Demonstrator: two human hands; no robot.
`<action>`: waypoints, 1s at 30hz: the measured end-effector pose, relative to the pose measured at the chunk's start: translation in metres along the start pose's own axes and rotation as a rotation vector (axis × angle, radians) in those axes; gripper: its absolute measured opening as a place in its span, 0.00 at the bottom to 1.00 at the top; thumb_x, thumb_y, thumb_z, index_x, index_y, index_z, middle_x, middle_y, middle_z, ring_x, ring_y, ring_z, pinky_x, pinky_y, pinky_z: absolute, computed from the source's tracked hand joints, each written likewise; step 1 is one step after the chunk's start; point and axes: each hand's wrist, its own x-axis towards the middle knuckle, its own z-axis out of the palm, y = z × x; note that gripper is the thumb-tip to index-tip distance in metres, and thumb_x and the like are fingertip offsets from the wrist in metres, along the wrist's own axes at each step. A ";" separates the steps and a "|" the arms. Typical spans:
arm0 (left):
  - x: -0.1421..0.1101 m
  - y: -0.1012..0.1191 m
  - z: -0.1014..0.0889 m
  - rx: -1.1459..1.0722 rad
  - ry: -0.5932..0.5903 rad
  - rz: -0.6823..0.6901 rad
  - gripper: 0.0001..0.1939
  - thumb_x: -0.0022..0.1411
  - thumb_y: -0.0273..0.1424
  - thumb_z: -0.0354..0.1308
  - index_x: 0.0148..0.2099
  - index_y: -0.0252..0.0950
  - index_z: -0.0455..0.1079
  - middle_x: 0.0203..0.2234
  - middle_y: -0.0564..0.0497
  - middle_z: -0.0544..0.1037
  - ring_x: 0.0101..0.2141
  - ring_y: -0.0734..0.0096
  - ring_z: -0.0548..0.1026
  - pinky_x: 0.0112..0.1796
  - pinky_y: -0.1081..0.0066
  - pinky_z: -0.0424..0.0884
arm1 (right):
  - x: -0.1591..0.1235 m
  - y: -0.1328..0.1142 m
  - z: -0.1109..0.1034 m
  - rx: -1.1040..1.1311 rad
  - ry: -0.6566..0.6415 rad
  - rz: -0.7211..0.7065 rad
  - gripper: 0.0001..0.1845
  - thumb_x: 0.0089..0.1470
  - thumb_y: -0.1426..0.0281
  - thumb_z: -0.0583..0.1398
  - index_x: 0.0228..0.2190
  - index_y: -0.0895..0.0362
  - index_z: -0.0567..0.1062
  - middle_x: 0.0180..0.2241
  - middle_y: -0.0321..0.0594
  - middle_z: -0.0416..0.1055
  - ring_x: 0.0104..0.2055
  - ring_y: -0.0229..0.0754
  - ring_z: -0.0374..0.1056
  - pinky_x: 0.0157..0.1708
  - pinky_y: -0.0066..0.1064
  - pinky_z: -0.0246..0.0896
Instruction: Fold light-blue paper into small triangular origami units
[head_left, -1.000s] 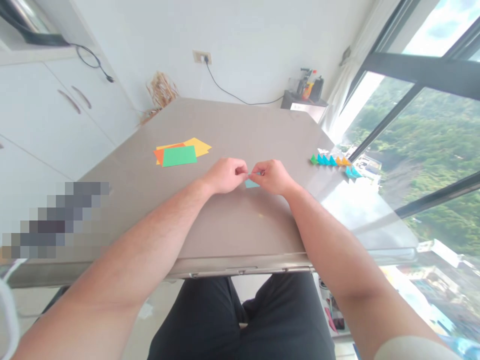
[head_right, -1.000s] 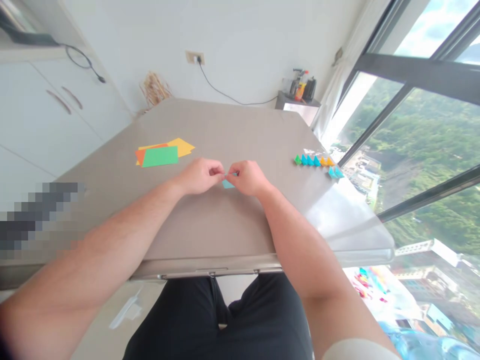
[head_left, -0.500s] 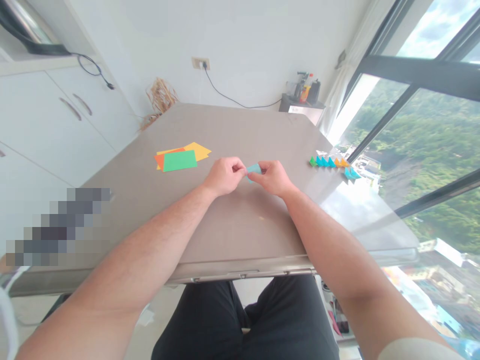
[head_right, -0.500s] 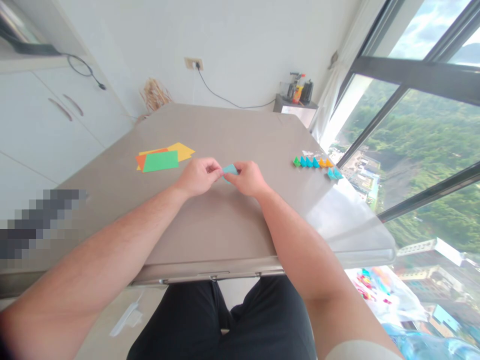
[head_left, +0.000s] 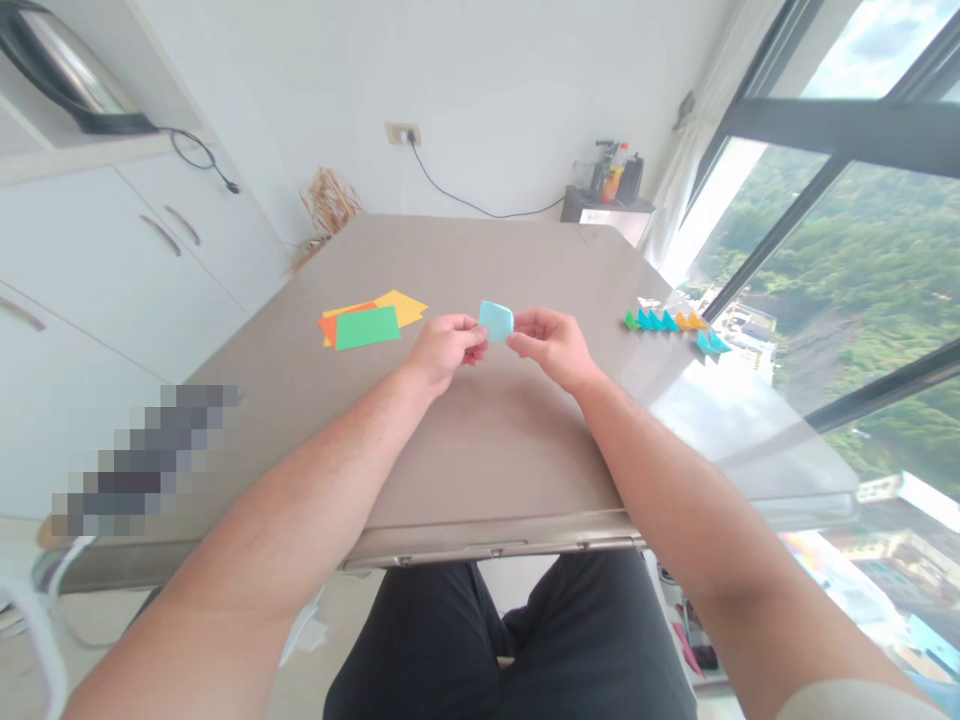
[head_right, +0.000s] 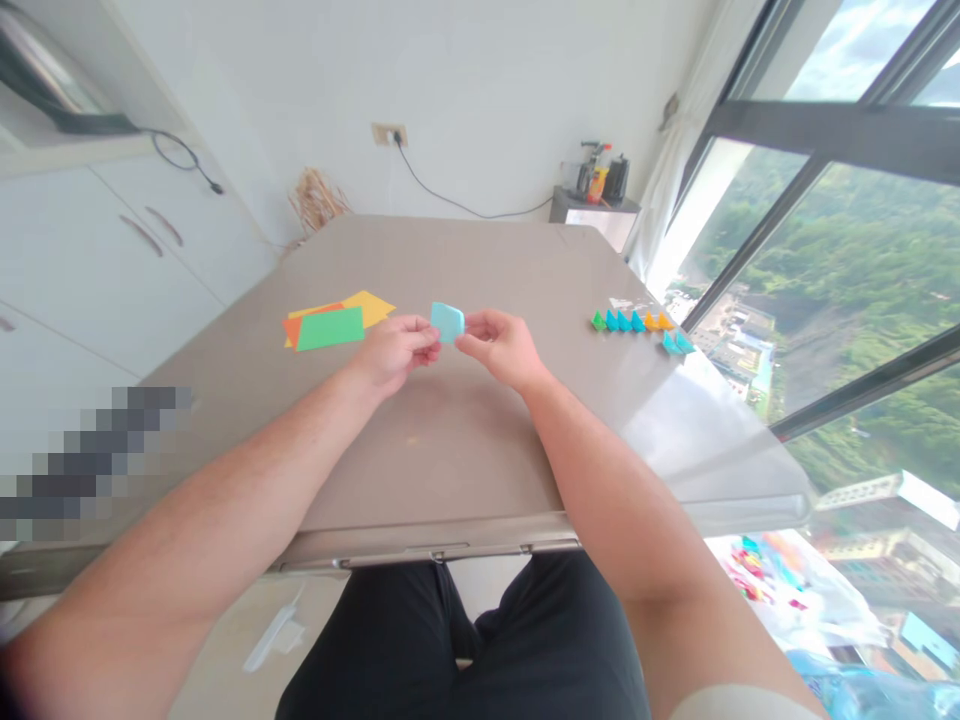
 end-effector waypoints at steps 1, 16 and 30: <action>0.001 -0.001 -0.001 -0.085 0.022 -0.043 0.07 0.50 0.31 0.64 0.27 0.35 0.70 0.21 0.52 0.73 0.22 0.74 0.70 0.28 0.71 0.65 | 0.000 0.002 0.001 -0.005 0.013 -0.019 0.20 0.46 0.63 0.66 0.42 0.57 0.79 0.36 0.40 0.79 0.35 0.40 0.71 0.35 0.32 0.65; -0.001 -0.007 0.002 -0.224 0.035 -0.085 0.10 0.51 0.31 0.68 0.28 0.35 0.68 0.21 0.53 0.72 0.23 0.76 0.70 0.28 0.73 0.66 | -0.005 0.003 0.017 -0.304 0.130 -0.114 0.13 0.53 0.65 0.59 0.20 0.55 0.70 0.19 0.30 0.60 0.25 0.34 0.52 0.28 0.30 0.49; -0.007 -0.011 0.020 -0.097 0.109 0.155 0.11 0.54 0.35 0.68 0.29 0.36 0.70 0.22 0.54 0.74 0.24 0.75 0.71 0.31 0.71 0.69 | -0.003 -0.004 0.027 -0.086 0.234 -0.018 0.15 0.49 0.60 0.63 0.21 0.55 0.66 0.22 0.31 0.61 0.26 0.35 0.54 0.27 0.31 0.50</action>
